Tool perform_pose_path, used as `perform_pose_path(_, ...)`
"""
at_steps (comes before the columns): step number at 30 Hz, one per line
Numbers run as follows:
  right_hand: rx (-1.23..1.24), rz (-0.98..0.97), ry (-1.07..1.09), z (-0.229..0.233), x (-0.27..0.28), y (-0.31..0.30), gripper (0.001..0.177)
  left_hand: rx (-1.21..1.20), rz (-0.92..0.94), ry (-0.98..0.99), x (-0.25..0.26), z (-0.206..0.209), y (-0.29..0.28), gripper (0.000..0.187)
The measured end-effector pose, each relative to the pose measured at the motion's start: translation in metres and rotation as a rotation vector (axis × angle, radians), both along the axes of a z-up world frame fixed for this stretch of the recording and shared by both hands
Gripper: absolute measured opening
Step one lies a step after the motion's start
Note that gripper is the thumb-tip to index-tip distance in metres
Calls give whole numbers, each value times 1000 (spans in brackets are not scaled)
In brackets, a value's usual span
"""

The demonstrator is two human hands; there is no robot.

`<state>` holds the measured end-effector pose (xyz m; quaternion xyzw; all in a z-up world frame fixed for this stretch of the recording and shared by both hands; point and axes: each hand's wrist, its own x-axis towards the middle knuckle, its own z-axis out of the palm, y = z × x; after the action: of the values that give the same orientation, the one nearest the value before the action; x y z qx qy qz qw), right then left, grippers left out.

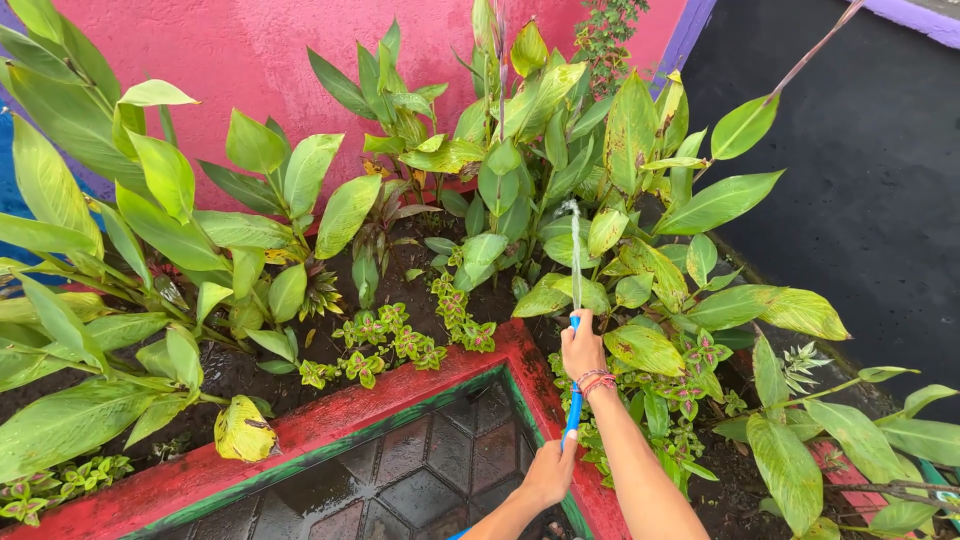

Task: Watering various green plants in a raised garden bed using a hose.

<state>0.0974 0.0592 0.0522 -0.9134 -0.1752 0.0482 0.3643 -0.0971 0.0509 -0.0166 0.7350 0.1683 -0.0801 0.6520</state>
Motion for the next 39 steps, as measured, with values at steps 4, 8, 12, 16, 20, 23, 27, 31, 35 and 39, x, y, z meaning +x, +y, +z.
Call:
perform_pose_path(4,-89,-33,101,-15,-1,-11,19,24,-28,52,-2,-20,-7,60)
perform_pose_path(8,-145,-23,220,-33,1,-24,20,-29,-73,83,-6,-28,-11,62)
perform_pose_path(12,-129,-129,292,-48,-5,-38,21,-17,-106,141,-11,-31,-13,62)
perform_pose_path(16,-142,-279,176,-78,-6,-58,27,66,-112,250,-12,-35,-11,57)
perform_pose_path(20,-145,-328,210,-94,-8,-78,26,71,-166,279,-13,-35,-15,60)
perform_pose_path(23,-153,-329,308,-122,-2,-94,27,91,-206,307,-18,-33,-15,60)
perform_pose_path(27,-166,-301,435,-154,1,-108,26,96,-225,371,-22,-30,-15,59)
perform_pose_path(31,-166,-289,516,-148,-14,-106,24,124,-249,395,-30,-31,-14,63)
perform_pose_path(35,-134,-281,655,-135,-33,-103,26,124,-257,402,-37,-33,-11,62)
perform_pose_path(39,-173,-197,682,-147,-41,-108,26,133,-301,456,-45,-24,-7,60)
